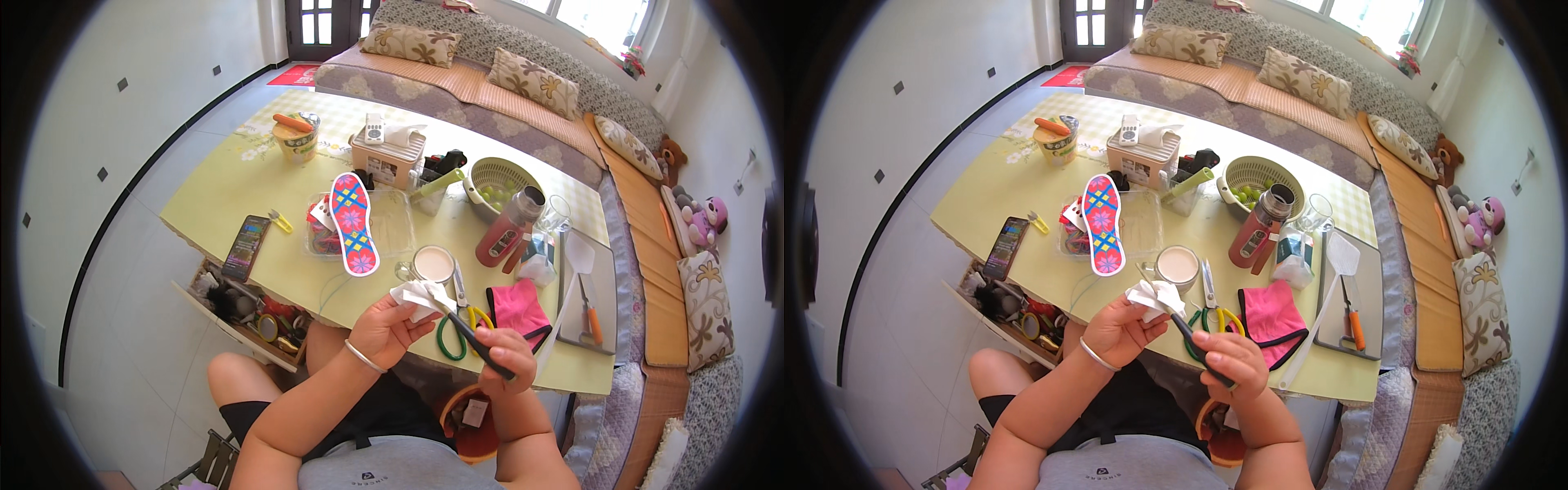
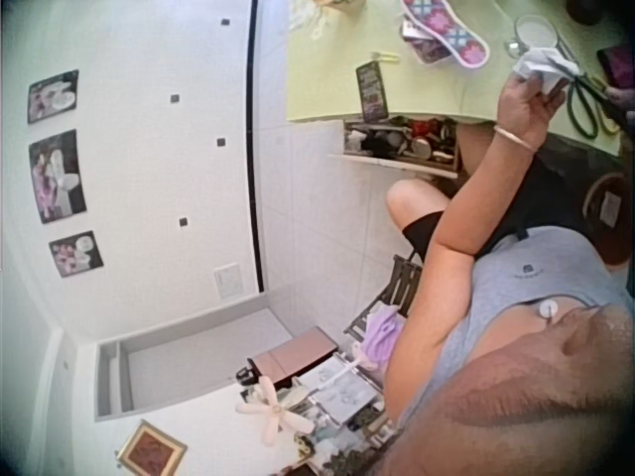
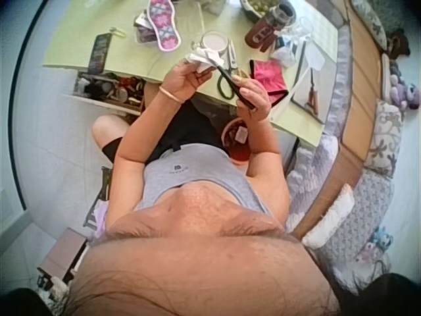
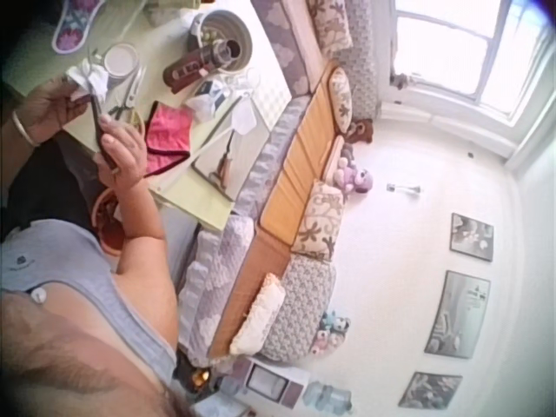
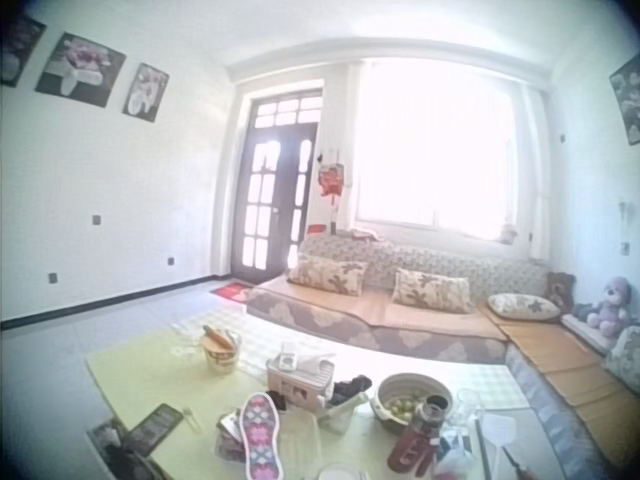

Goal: The person prepares and decorates a shoe insole by cutting a piece of paper with scissors, applying a substance from a container to the insole using a wooden stick, and then smoothing the material over the insole's surface.

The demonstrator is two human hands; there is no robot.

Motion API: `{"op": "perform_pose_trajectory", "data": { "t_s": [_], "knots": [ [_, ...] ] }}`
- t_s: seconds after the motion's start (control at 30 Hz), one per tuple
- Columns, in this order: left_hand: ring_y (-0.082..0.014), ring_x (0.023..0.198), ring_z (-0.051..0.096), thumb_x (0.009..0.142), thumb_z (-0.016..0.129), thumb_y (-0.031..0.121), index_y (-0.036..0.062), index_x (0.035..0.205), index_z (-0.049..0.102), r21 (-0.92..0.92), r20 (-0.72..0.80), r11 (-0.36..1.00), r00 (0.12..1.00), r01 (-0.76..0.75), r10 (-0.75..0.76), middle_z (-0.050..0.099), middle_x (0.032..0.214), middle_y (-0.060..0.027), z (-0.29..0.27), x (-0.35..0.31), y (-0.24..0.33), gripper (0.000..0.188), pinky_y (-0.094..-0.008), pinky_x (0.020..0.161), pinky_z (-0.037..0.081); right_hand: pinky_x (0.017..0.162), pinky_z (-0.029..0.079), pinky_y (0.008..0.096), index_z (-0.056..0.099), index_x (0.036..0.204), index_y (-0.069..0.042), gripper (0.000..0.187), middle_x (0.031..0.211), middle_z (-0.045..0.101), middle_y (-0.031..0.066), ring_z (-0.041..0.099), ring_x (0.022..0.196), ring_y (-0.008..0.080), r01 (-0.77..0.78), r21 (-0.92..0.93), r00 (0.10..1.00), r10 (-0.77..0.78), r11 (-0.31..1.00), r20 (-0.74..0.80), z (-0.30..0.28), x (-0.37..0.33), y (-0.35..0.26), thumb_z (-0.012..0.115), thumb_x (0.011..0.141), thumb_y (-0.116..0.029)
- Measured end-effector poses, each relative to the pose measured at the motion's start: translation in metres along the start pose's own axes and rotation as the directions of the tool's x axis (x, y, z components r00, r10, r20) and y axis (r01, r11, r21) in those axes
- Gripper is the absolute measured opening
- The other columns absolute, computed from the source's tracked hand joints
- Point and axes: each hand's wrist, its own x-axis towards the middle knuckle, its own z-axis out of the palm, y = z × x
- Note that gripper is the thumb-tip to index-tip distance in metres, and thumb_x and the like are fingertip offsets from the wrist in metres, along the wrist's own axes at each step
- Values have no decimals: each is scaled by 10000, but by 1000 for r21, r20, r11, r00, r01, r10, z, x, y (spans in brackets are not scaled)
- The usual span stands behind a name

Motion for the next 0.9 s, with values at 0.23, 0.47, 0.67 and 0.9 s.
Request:
{"op": "perform_pose_trajectory", "data": {
  "t_s": [0.23, 0.47, 0.67, 0.9],
  "knots": [
    [-261, 1123, 636, 985, 552, 114, 4, 1274, 545, 28, 21, 996, 996, -87, 87, 636, 1209, -121, 10, -21, 20, 309, -425, 977, 534, 750, 582, 405, 561, 1077, -14, 273, 1172, 648, 206, 684, 910, 373, 43, -62, 982, -30, 997, 186, 16, -19, -12, 668, 829, 25],
    [-227, 1025, 671, 917, 637, 21, -14, 1187, 612, 245, -132, 954, 969, -173, 209, 677, 1110, -109, 11, -40, 25, 274, -380, 901, 564, 750, 569, 346, 611, 1009, 9, 270, 1181, 652, 199, 686, 880, 311, 19, -66, 954, 2, 998, 300, 44, -50, -13, 659, 754, 82],
    [-246, 926, 702, 882, 646, -39, -20, 1134, 644, 377, -174, 898, 934, -228, 311, 703, 1046, -133, 3, -48, 15, 253, -372, 818, 589, 768, 547, 333, 533, 1199, 22, 399, 1079, 645, 226, 684, 875, 311, -668, -10, 730, 658, 744, 183, 73, -48, -41, 650, 821, 72],
    [-236, 893, 705, 860, 654, -63, -27, 1087, 666, 383, -209, 879, 900, -284, 382, 708, 1014, -133, -13, -53, 12, 230, -356, 788, 592, 673, 529, 390, 540, 1208, 28, 396, 937, 657, 226, 667, 785, 381, -656, -115, 693, 656, 746, 300, 86, -56, -38, 698, 859, -72]
  ]
}}
